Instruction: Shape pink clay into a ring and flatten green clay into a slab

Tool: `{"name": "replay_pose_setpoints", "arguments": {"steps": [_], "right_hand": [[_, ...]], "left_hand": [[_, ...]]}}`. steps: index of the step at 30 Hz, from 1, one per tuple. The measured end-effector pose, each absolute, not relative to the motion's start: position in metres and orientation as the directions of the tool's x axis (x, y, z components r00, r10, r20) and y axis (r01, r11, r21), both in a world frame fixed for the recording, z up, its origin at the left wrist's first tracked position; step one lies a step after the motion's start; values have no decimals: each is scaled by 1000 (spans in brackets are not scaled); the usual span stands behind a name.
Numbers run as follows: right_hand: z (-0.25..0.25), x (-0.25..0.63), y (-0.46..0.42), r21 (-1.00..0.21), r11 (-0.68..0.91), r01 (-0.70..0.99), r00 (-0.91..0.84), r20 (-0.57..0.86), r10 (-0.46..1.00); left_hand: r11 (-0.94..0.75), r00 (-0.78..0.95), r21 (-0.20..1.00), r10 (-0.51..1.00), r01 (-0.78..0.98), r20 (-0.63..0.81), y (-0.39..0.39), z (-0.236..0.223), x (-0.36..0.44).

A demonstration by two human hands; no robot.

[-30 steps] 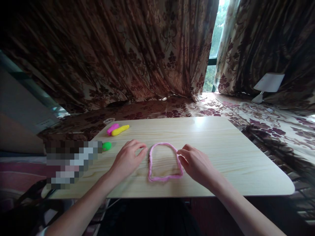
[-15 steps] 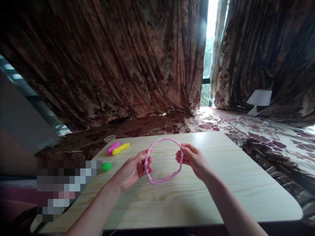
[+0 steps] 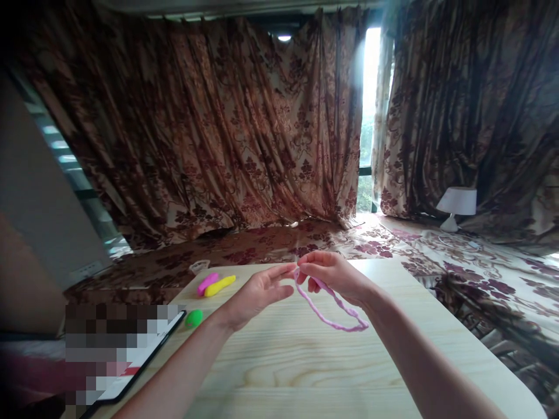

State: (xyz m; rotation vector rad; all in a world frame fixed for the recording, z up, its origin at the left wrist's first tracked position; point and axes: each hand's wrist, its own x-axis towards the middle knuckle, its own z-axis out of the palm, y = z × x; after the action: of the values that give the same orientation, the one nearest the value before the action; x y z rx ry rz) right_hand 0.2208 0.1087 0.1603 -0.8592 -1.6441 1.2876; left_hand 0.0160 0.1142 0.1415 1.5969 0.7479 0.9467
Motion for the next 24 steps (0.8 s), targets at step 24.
{"name": "replay_pose_setpoints", "arguments": {"steps": [24], "right_hand": [[122, 227, 97, -906, 344, 246, -519, 177, 837]], "left_hand": [[-46, 504, 999, 863, 8, 35, 104, 136, 10]]}}
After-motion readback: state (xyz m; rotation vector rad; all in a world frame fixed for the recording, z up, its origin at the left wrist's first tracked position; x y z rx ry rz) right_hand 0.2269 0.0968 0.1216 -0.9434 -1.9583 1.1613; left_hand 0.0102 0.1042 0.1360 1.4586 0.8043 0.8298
